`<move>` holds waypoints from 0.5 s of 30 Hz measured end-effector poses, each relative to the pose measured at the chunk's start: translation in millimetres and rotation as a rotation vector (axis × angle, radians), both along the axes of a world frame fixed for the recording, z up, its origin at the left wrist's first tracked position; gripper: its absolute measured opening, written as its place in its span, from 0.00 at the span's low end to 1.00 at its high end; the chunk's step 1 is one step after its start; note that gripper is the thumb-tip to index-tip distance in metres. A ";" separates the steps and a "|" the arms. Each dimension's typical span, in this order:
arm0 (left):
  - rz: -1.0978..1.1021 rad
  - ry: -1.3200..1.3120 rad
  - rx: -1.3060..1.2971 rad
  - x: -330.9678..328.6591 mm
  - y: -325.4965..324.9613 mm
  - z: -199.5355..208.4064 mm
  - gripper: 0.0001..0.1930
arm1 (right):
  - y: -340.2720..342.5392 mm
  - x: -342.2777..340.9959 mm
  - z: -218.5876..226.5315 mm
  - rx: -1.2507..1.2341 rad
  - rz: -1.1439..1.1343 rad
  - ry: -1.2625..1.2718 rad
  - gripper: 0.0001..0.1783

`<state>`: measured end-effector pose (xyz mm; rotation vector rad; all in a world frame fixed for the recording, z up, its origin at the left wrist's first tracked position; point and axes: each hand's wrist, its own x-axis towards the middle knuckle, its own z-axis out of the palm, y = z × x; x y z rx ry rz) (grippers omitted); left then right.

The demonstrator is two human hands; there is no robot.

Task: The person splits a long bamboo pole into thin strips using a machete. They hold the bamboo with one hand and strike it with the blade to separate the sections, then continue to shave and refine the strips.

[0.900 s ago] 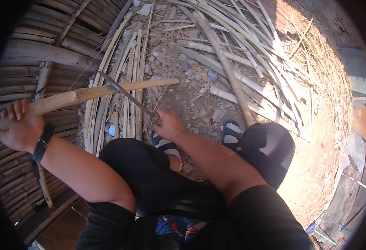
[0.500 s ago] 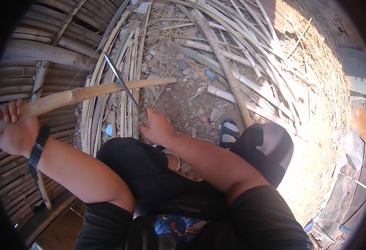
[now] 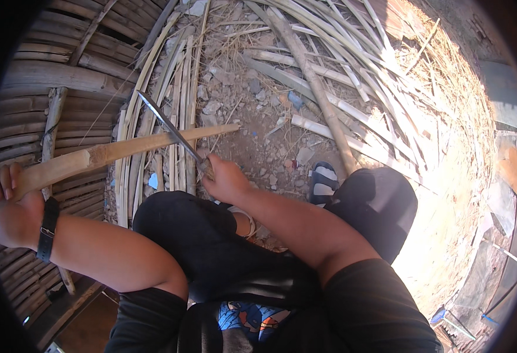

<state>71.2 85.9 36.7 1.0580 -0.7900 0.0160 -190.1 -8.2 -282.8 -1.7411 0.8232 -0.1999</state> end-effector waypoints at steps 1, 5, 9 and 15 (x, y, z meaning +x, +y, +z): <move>-0.027 0.002 -0.003 3.9 1.4 -0.2 0.12 | -1.4 0.8 -1.1 0.009 0.002 -0.006 0.27; -0.094 0.020 -0.024 8.0 4.0 -1.2 0.11 | -1.1 3.6 -6.3 -0.013 -0.057 -0.021 0.28; -0.095 0.033 -0.082 11.9 5.2 -3.7 0.10 | -6.5 8.3 -5.1 -0.064 -0.169 -0.028 0.28; 0.118 0.038 0.014 -19.7 -10.9 1.4 0.10 | -10.9 4.4 3.5 -0.030 -0.139 -0.012 0.26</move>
